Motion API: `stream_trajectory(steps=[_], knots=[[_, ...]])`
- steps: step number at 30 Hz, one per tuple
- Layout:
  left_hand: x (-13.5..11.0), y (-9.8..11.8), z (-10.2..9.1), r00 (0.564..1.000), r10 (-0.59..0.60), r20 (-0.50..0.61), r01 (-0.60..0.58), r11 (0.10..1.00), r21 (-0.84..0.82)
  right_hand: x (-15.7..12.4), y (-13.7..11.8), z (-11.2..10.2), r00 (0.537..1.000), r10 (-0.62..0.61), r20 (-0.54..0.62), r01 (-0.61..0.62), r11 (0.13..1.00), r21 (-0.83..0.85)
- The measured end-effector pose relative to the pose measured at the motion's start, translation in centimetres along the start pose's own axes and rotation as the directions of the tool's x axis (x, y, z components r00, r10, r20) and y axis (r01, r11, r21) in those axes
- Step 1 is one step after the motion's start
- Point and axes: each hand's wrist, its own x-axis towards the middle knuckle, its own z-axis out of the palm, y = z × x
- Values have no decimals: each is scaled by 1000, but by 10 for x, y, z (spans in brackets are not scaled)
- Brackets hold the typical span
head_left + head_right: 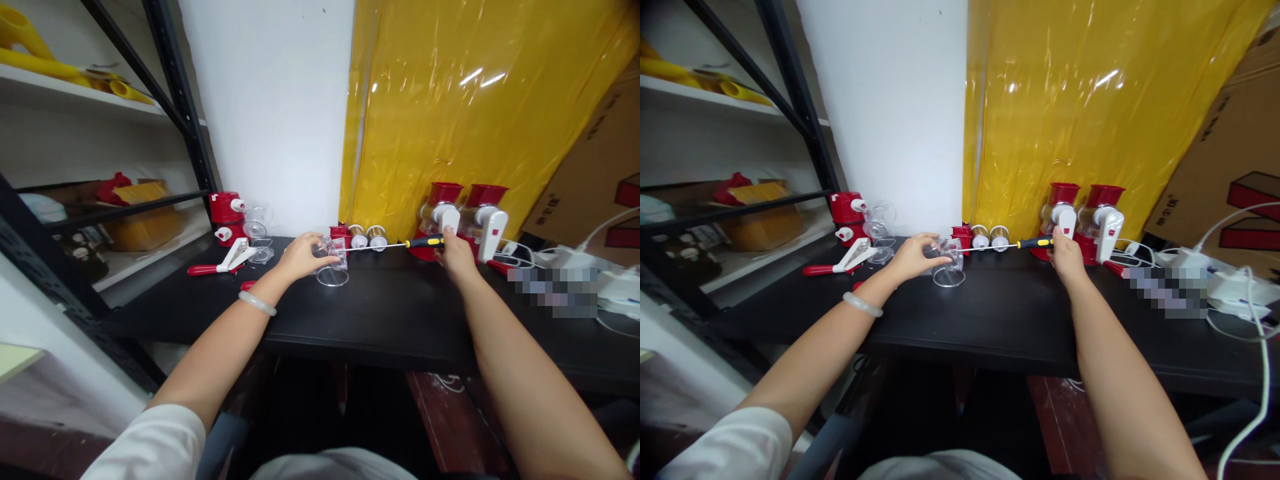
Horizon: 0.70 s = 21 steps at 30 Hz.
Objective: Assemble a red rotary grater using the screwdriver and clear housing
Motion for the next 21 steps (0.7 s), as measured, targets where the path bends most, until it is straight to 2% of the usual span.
stream_trajectory(steps=[3,7,9,13,21], knots=[[0,-1,0,1000,2,3,-2,1000,2,1,-3,1,999,39,-29,-39,999,8],[0,-3,1,1000,-1,3,1,1000,1,1,-9,4,978,137,157,-172,958,231],[0,-4,1,1000,4,2,-4,1000,1,-1,-12,6,971,121,207,-179,939,293],[0,-4,1,1000,14,-4,-14,1000,-3,-3,-16,8,982,34,187,-96,939,330],[0,-2,0,1000,15,-1,-15,1000,-1,-1,-11,9,996,23,88,-46,963,265]])
